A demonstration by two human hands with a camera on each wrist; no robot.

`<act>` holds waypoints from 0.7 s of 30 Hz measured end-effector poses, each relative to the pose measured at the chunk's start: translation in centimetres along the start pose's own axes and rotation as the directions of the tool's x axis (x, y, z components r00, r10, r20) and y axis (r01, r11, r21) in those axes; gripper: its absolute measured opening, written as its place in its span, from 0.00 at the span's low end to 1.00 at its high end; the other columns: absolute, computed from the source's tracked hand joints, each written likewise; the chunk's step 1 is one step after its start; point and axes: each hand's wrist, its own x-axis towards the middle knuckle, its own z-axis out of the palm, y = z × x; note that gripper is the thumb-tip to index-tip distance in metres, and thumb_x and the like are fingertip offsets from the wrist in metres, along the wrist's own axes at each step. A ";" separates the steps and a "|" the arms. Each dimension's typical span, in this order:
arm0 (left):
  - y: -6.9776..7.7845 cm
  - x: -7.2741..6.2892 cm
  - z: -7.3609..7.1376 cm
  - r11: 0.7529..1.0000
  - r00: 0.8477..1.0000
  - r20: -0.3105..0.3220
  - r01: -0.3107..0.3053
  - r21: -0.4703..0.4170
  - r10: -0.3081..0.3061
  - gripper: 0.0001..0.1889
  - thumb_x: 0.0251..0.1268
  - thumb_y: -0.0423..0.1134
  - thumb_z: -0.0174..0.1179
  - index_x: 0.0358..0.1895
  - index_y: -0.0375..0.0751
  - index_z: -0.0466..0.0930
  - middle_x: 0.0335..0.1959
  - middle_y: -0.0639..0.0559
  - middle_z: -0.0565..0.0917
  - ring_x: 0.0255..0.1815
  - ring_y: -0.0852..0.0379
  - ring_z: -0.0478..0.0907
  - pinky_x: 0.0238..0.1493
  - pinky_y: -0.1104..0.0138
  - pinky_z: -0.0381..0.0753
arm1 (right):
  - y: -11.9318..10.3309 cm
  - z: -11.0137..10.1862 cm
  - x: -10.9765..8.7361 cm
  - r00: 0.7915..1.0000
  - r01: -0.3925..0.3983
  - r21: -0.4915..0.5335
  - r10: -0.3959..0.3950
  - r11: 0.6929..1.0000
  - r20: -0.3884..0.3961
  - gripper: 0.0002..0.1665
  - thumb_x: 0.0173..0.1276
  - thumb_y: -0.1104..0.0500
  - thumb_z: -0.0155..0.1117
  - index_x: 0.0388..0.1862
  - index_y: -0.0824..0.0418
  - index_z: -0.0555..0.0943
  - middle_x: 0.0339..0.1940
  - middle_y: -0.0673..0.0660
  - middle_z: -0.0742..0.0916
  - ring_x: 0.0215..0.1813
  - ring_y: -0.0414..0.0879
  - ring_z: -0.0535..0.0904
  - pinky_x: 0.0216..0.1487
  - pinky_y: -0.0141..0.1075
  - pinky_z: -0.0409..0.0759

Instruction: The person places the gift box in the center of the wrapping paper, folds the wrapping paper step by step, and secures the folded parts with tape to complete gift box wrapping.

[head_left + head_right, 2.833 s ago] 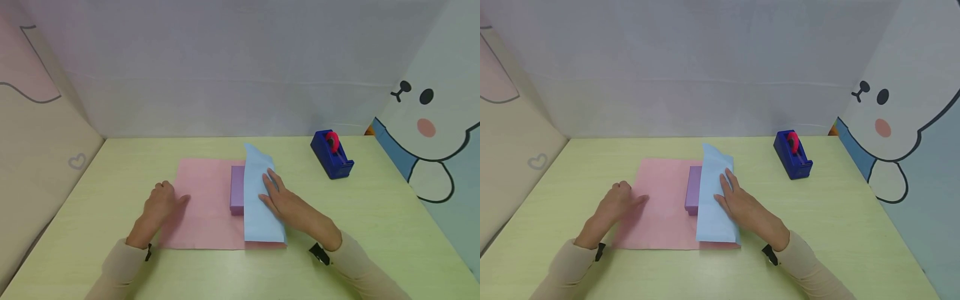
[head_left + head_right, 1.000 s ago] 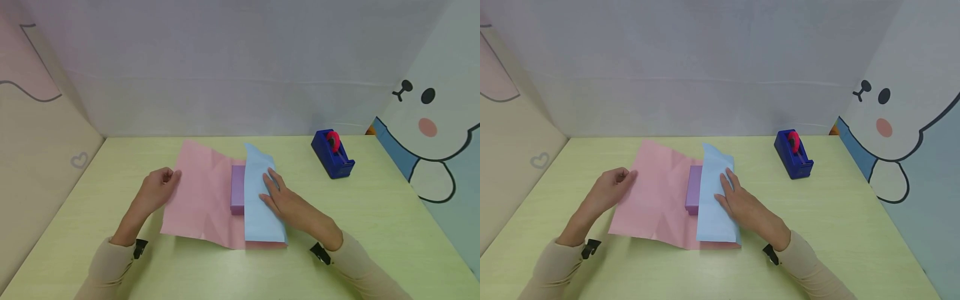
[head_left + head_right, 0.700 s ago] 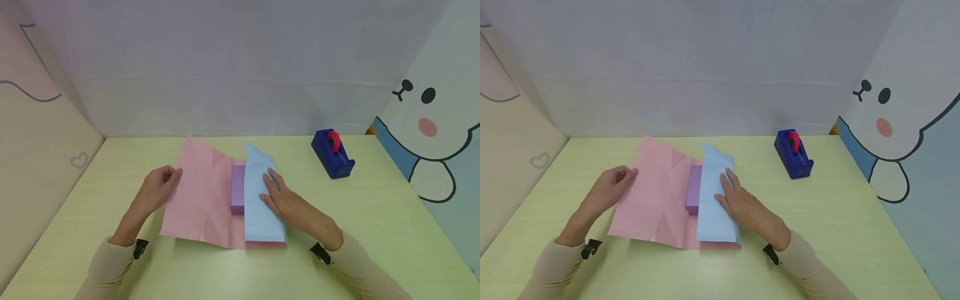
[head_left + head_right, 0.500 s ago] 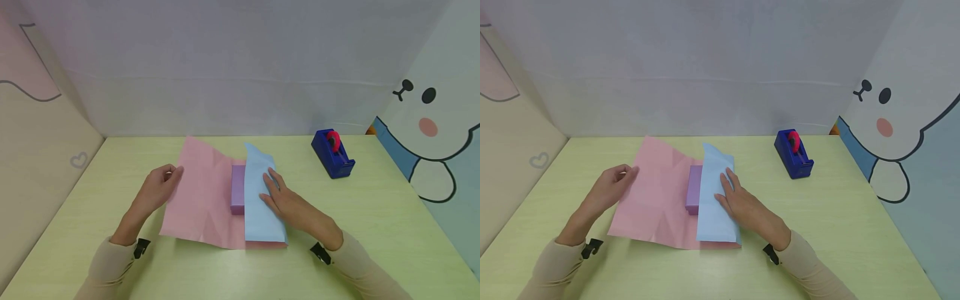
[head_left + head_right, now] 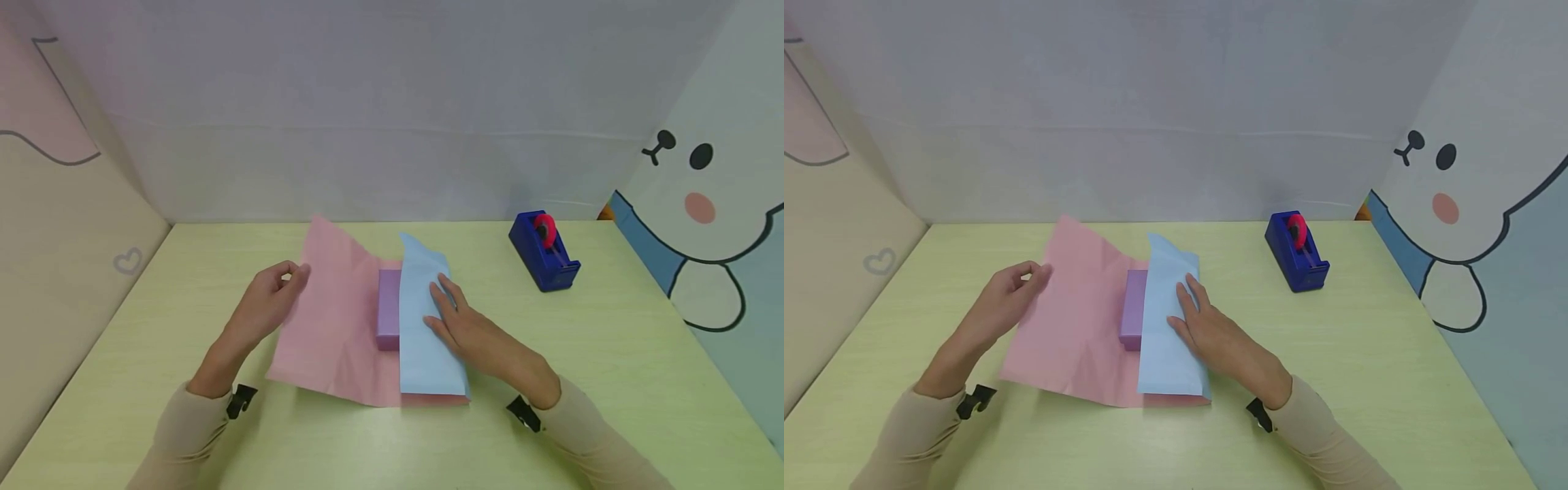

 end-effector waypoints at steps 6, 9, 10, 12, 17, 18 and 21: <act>0.8 0.4 0.4 0.996 0.999 0.040 0.015 -0.088 -0.011 0.21 0.82 0.52 0.51 0.43 0.34 0.75 0.14 0.56 0.66 0.19 0.58 0.74 0.29 0.66 0.76 | 0.1 0.1 0.0 1.000 0.006 -0.001 -0.006 1.000 -0.002 0.40 0.86 0.48 0.46 0.82 0.71 0.50 0.84 0.68 0.50 0.81 0.64 0.57 0.74 0.56 0.66; 1.5 0.5 0.6 0.989 0.997 0.069 0.029 -0.146 -0.019 0.19 0.82 0.50 0.52 0.42 0.33 0.73 0.15 0.54 0.72 0.28 0.50 0.84 0.39 0.64 0.83 | 0.1 0.1 0.1 1.000 0.005 0.003 -0.005 1.000 -0.001 0.41 0.86 0.47 0.46 0.83 0.71 0.49 0.84 0.67 0.49 0.81 0.64 0.56 0.74 0.56 0.65; 1.7 0.5 0.7 0.987 0.997 0.073 0.030 -0.155 -0.019 0.19 0.82 0.49 0.53 0.42 0.32 0.73 0.16 0.54 0.72 0.28 0.50 0.84 0.41 0.64 0.84 | 0.1 0.1 0.1 1.000 0.004 0.005 -0.004 1.000 0.001 0.41 0.86 0.47 0.46 0.83 0.71 0.49 0.84 0.67 0.49 0.81 0.64 0.56 0.74 0.56 0.65; 2.1 0.5 0.9 0.986 0.997 0.073 0.028 -0.164 -0.016 0.19 0.82 0.48 0.53 0.42 0.32 0.73 0.16 0.53 0.72 0.28 0.50 0.84 0.42 0.63 0.84 | 0.1 0.1 0.1 1.000 0.002 0.005 -0.002 1.000 0.003 0.41 0.86 0.47 0.46 0.83 0.71 0.49 0.84 0.67 0.49 0.81 0.64 0.56 0.74 0.56 0.65; 2.6 0.8 1.6 0.986 0.998 0.061 0.000 -0.165 0.010 0.18 0.82 0.48 0.53 0.42 0.32 0.74 0.16 0.53 0.68 0.27 0.53 0.78 0.41 0.63 0.85 | 0.1 0.0 0.1 1.000 -0.002 0.004 0.002 1.000 0.006 0.41 0.86 0.47 0.46 0.83 0.71 0.49 0.84 0.67 0.49 0.81 0.64 0.57 0.74 0.56 0.65; 2.7 0.9 1.8 0.986 0.998 0.059 -0.006 -0.165 0.016 0.18 0.82 0.48 0.53 0.42 0.33 0.74 0.16 0.53 0.68 0.26 0.53 0.76 0.41 0.63 0.85 | 0.1 0.0 0.1 1.000 -0.001 0.004 0.001 1.000 0.005 0.41 0.86 0.47 0.46 0.83 0.71 0.49 0.84 0.68 0.49 0.81 0.64 0.57 0.74 0.56 0.65; 2.9 1.0 2.3 0.985 0.998 0.056 -0.028 -0.168 0.038 0.17 0.82 0.47 0.53 0.42 0.34 0.74 0.17 0.53 0.67 0.25 0.53 0.71 0.42 0.62 0.85 | 0.1 0.0 0.1 1.000 -0.008 0.005 0.008 1.000 0.006 0.41 0.86 0.47 0.45 0.83 0.70 0.49 0.84 0.67 0.49 0.81 0.64 0.57 0.74 0.56 0.65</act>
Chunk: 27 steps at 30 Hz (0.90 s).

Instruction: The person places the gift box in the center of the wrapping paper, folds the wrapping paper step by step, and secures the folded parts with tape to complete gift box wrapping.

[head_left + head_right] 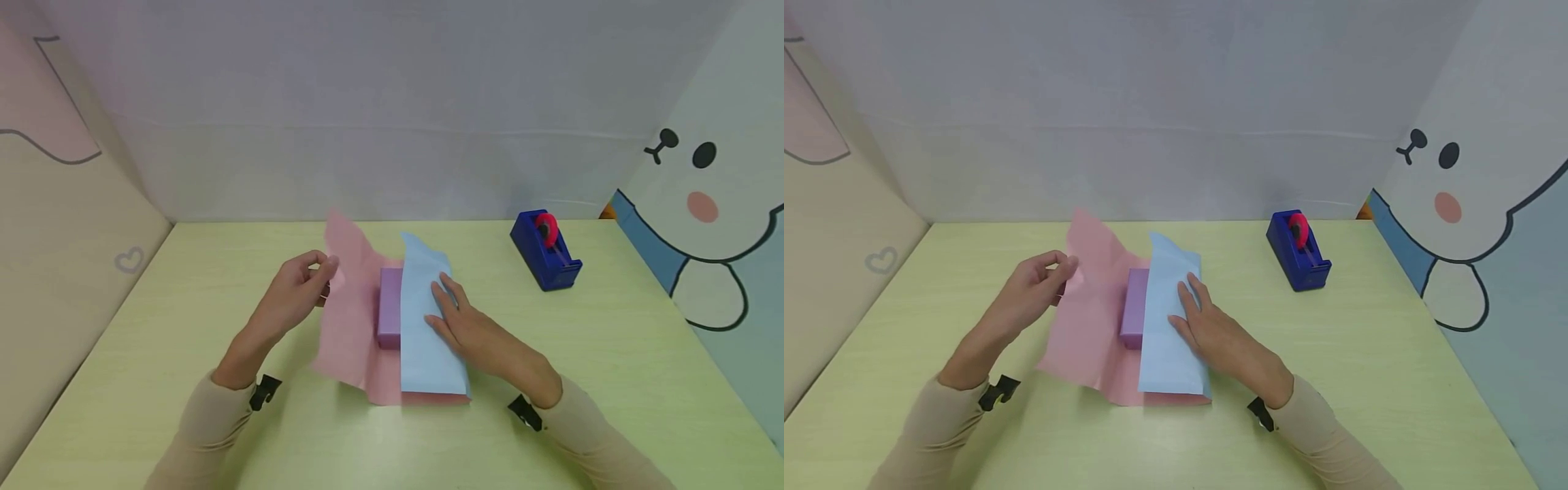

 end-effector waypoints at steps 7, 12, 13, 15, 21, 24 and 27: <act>0.4 0.4 1.3 0.998 0.998 0.021 -0.058 -0.010 0.058 0.15 0.83 0.46 0.52 0.41 0.35 0.73 0.19 0.52 0.70 0.26 0.55 0.69 0.41 0.63 0.82 | 0.0 0.0 -0.1 1.000 0.003 0.000 -0.003 1.000 -0.011 0.40 0.86 0.47 0.46 0.82 0.71 0.50 0.84 0.68 0.50 0.79 0.65 0.61 0.73 0.57 0.67; 0.6 0.5 1.9 0.993 0.995 0.039 -0.092 -0.078 0.095 0.13 0.84 0.42 0.49 0.41 0.34 0.71 0.26 0.47 0.74 0.37 0.51 0.76 0.40 0.63 0.85 | 0.0 0.0 0.0 1.000 0.000 0.004 0.000 1.000 -0.012 0.41 0.86 0.47 0.46 0.83 0.70 0.50 0.84 0.68 0.50 0.77 0.65 0.64 0.72 0.57 0.68; 0.6 0.5 2.0 0.991 0.994 0.042 -0.098 -0.090 0.102 0.13 0.84 0.41 0.49 0.42 0.34 0.71 0.29 0.45 0.74 0.38 0.50 0.77 0.41 0.62 0.86 | 0.0 0.0 0.0 1.000 0.000 0.005 0.000 1.000 -0.012 0.41 0.86 0.47 0.46 0.83 0.70 0.50 0.84 0.68 0.50 0.77 0.65 0.64 0.72 0.57 0.68; 0.8 0.6 2.3 0.988 0.992 0.051 -0.109 -0.108 0.115 0.12 0.84 0.40 0.49 0.43 0.33 0.70 0.34 0.43 0.74 0.40 0.48 0.79 0.44 0.61 0.87 | 0.0 0.0 0.0 1.000 0.001 0.007 -0.001 1.000 -0.011 0.41 0.86 0.47 0.46 0.83 0.70 0.50 0.84 0.68 0.50 0.78 0.65 0.63 0.72 0.57 0.68; 1.1 0.8 2.9 0.985 0.988 0.077 -0.126 -0.122 0.135 0.11 0.85 0.39 0.48 0.46 0.33 0.72 0.41 0.42 0.75 0.43 0.47 0.80 0.45 0.60 0.88 | 0.1 0.0 0.1 1.000 -0.003 0.007 0.003 1.000 -0.007 0.41 0.85 0.46 0.46 0.83 0.70 0.50 0.84 0.67 0.50 0.78 0.65 0.63 0.72 0.57 0.68; 1.2 1.0 3.3 0.982 0.986 0.092 -0.129 -0.140 0.143 0.11 0.85 0.39 0.48 0.46 0.32 0.72 0.40 0.42 0.76 0.42 0.48 0.80 0.45 0.59 0.88 | 0.1 0.0 0.2 1.000 0.000 0.004 0.000 1.000 -0.011 0.41 0.85 0.47 0.47 0.83 0.70 0.51 0.84 0.67 0.50 0.78 0.65 0.63 0.72 0.57 0.69; 1.3 1.2 3.7 0.981 0.985 0.099 -0.128 -0.147 0.143 0.12 0.85 0.39 0.47 0.45 0.33 0.71 0.37 0.41 0.73 0.39 0.48 0.79 0.45 0.59 0.88 | 0.1 0.0 0.2 1.000 0.001 0.002 -0.001 1.000 -0.016 0.40 0.85 0.47 0.47 0.83 0.70 0.51 0.84 0.68 0.51 0.78 0.65 0.63 0.72 0.58 0.69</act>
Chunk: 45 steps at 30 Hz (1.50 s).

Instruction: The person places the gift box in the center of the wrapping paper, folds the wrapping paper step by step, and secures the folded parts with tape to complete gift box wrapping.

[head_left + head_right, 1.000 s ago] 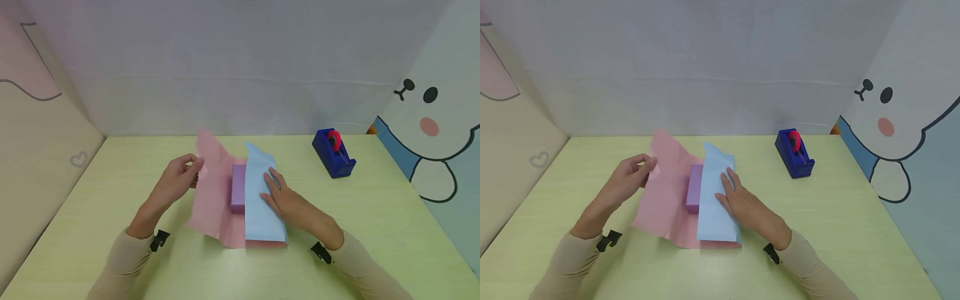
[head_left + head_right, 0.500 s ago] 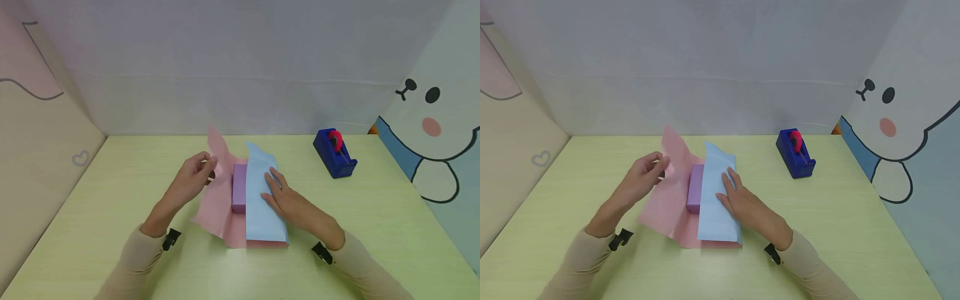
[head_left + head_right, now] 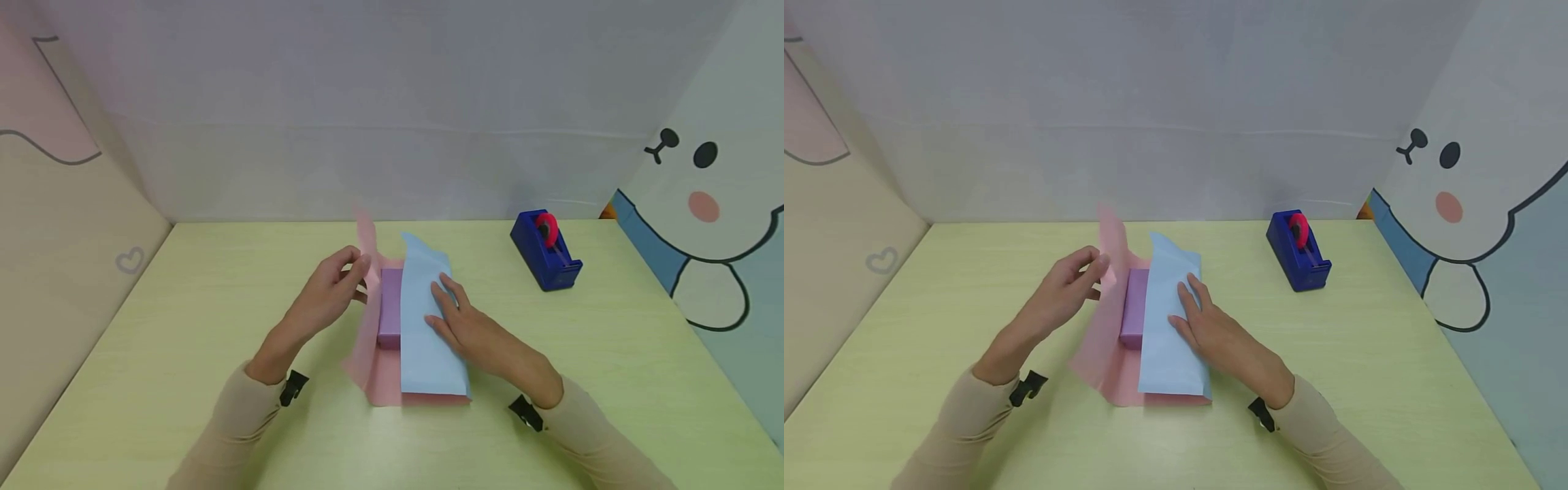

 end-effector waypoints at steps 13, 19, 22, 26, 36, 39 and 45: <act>-0.5 0.8 1.9 1.000 0.999 0.036 -0.005 -0.005 0.005 0.11 0.85 0.40 0.48 0.47 0.34 0.73 0.42 0.40 0.76 0.40 0.47 0.84 0.49 0.59 0.87 | 0.1 0.1 0.0 1.000 0.022 -0.012 -0.022 1.000 -0.016 0.39 0.85 0.48 0.47 0.82 0.70 0.53 0.83 0.69 0.53 0.76 0.66 0.66 0.71 0.57 0.70; -1.0 1.1 2.6 1.000 0.999 0.049 -0.011 -0.018 0.012 0.11 0.84 0.38 0.48 0.47 0.31 0.73 0.50 0.39 0.78 0.44 0.47 0.86 0.50 0.60 0.87 | 0.0 0.0 0.0 0.999 0.040 -0.027 -0.040 0.999 -0.028 0.38 0.85 0.48 0.48 0.82 0.70 0.54 0.82 0.70 0.54 0.78 0.65 0.64 0.71 0.57 0.69; -1.4 1.2 3.0 0.999 0.998 0.055 -0.027 -0.020 0.028 0.12 0.84 0.38 0.48 0.47 0.31 0.73 0.48 0.40 0.77 0.43 0.48 0.87 0.50 0.60 0.87 | 0.1 -0.1 0.0 0.997 0.057 -0.041 -0.059 0.998 -0.046 0.38 0.85 0.49 0.49 0.81 0.70 0.56 0.82 0.70 0.56 0.79 0.67 0.61 0.72 0.57 0.68; -1.8 1.3 3.4 0.999 0.997 0.066 -0.031 -0.009 0.032 0.11 0.84 0.38 0.49 0.47 0.31 0.75 0.46 0.41 0.79 0.42 0.50 0.88 0.50 0.61 0.87 | 0.2 0.0 -0.1 0.995 0.066 -0.057 -0.070 0.996 -0.065 0.37 0.84 0.50 0.50 0.80 0.70 0.58 0.81 0.71 0.57 0.78 0.69 0.60 0.72 0.59 0.67; -1.9 1.2 4.1 0.997 0.997 0.071 -0.042 0.063 0.037 0.12 0.83 0.40 0.51 0.46 0.34 0.78 0.42 0.44 0.84 0.41 0.54 0.87 0.49 0.61 0.83 | 0.3 0.1 -0.1 0.991 0.090 -0.081 -0.097 0.993 -0.090 0.35 0.84 0.51 0.52 0.79 0.70 0.59 0.80 0.72 0.59 0.79 0.70 0.57 0.73 0.61 0.66; -2.1 1.3 4.3 0.997 0.997 0.077 -0.033 0.075 0.027 0.11 0.83 0.40 0.52 0.46 0.35 0.78 0.42 0.45 0.85 0.41 0.56 0.88 0.49 0.63 0.83 | 0.3 0.1 -0.1 0.992 0.086 -0.077 -0.093 0.993 -0.084 0.36 0.84 0.50 0.51 0.79 0.70 0.59 0.81 0.71 0.59 0.79 0.70 0.57 0.73 0.60 0.66; -2.4 1.5 4.6 0.997 0.994 0.113 -0.010 0.082 0.001 0.14 0.83 0.44 0.52 0.47 0.35 0.78 0.44 0.44 0.85 0.46 0.54 0.88 0.52 0.61 0.85 | 0.4 0.0 -0.3 0.984 0.132 -0.104 -0.143 0.986 -0.103 0.32 0.84 0.56 0.51 0.78 0.73 0.60 0.79 0.73 0.60 0.78 0.70 0.58 0.73 0.60 0.66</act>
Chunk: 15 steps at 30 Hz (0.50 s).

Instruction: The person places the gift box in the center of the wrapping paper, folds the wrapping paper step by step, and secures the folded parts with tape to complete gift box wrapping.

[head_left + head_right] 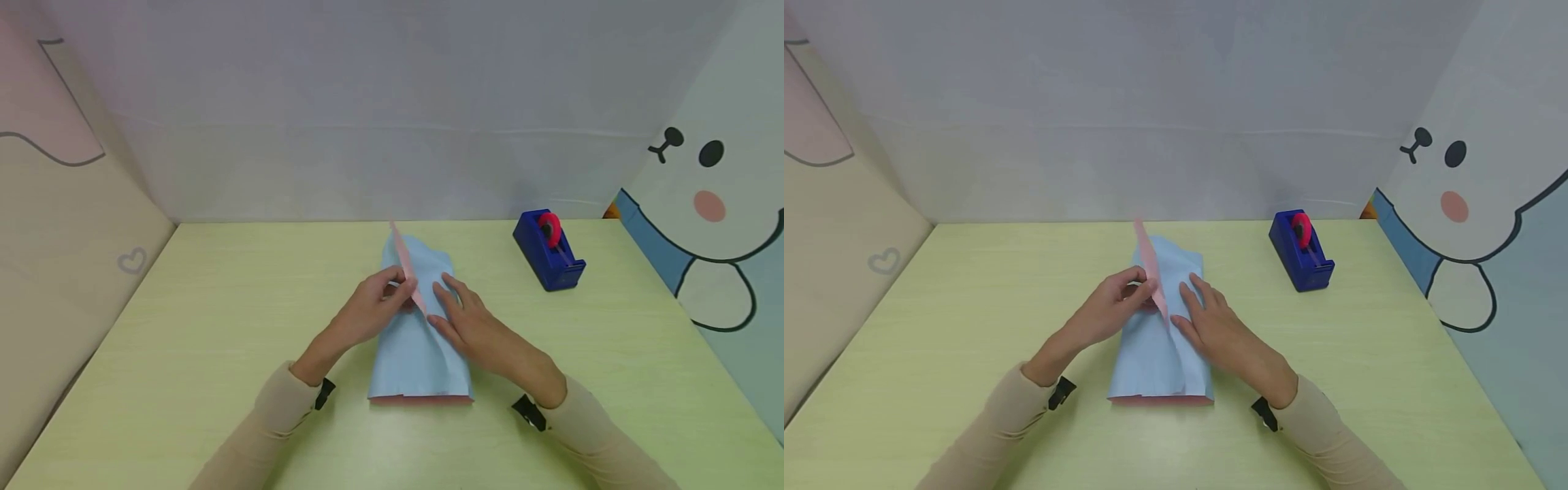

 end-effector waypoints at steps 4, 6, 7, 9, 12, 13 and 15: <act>-0.2 0.0 0.0 1.000 0.999 0.034 0.005 0.009 -0.005 0.18 0.84 0.49 0.49 0.48 0.34 0.77 0.47 0.43 0.83 0.48 0.53 0.86 0.54 0.61 0.84 | 0.1 -0.1 -0.2 0.997 0.070 -0.044 -0.071 0.997 -0.031 0.27 0.82 0.65 0.49 0.73 0.78 0.63 0.77 0.74 0.61 0.77 0.70 0.58 0.74 0.61 0.64; -0.3 -0.1 -0.1 1.000 0.999 0.049 -0.004 0.013 0.004 0.17 0.85 0.47 0.47 0.50 0.34 0.76 0.49 0.42 0.82 0.49 0.51 0.85 0.55 0.61 0.84 | 0.1 -0.2 -0.2 0.996 0.085 -0.047 -0.087 0.995 -0.036 0.26 0.82 0.66 0.49 0.72 0.79 0.63 0.77 0.74 0.61 0.77 0.70 0.57 0.74 0.61 0.63; -0.4 -0.1 -0.1 1.000 0.998 0.054 -0.012 0.016 0.011 0.15 0.85 0.44 0.47 0.51 0.33 0.76 0.50 0.42 0.82 0.49 0.51 0.85 0.55 0.61 0.84 | 0.2 -0.2 -0.2 0.995 0.089 -0.048 -0.091 0.995 -0.037 0.25 0.82 0.66 0.49 0.72 0.79 0.63 0.77 0.75 0.61 0.77 0.70 0.57 0.74 0.61 0.63; -0.6 -0.2 -0.1 0.995 0.998 0.039 -0.054 0.078 0.051 0.10 0.83 0.36 0.50 0.53 0.32 0.76 0.51 0.41 0.81 0.50 0.49 0.83 0.55 0.60 0.83 | 0.2 -0.2 -0.2 0.995 0.092 -0.042 -0.094 0.995 -0.033 0.25 0.82 0.66 0.48 0.72 0.78 0.63 0.77 0.75 0.61 0.78 0.69 0.56 0.74 0.61 0.62; -0.8 -0.4 0.2 0.959 0.994 -0.044 -0.082 0.272 0.098 0.12 0.75 0.28 0.57 0.57 0.32 0.75 0.53 0.38 0.78 0.54 0.43 0.77 0.57 0.56 0.80 | 0.2 -0.2 -0.1 0.995 0.091 -0.038 -0.092 0.995 -0.030 0.25 0.82 0.65 0.49 0.71 0.77 0.63 0.77 0.75 0.61 0.78 0.69 0.56 0.75 0.61 0.62; -0.7 -0.5 0.3 0.938 0.992 -0.084 -0.064 0.339 0.098 0.16 0.73 0.28 0.60 0.60 0.31 0.74 0.55 0.36 0.76 0.57 0.41 0.74 0.57 0.54 0.79 | 0.3 -0.1 -0.1 0.995 0.092 -0.043 -0.093 0.995 -0.030 0.25 0.82 0.65 0.49 0.71 0.77 0.63 0.77 0.76 0.61 0.78 0.69 0.56 0.75 0.61 0.62; -0.6 -0.7 0.4 0.895 0.985 -0.155 0.004 0.445 0.073 0.25 0.70 0.30 0.64 0.67 0.29 0.70 0.60 0.32 0.71 0.61 0.36 0.68 0.60 0.50 0.76 | 0.2 -0.1 -0.2 0.994 0.097 -0.054 -0.099 0.994 -0.036 0.25 0.81 0.66 0.50 0.71 0.78 0.64 0.76 0.76 0.61 0.78 0.70 0.56 0.74 0.61 0.63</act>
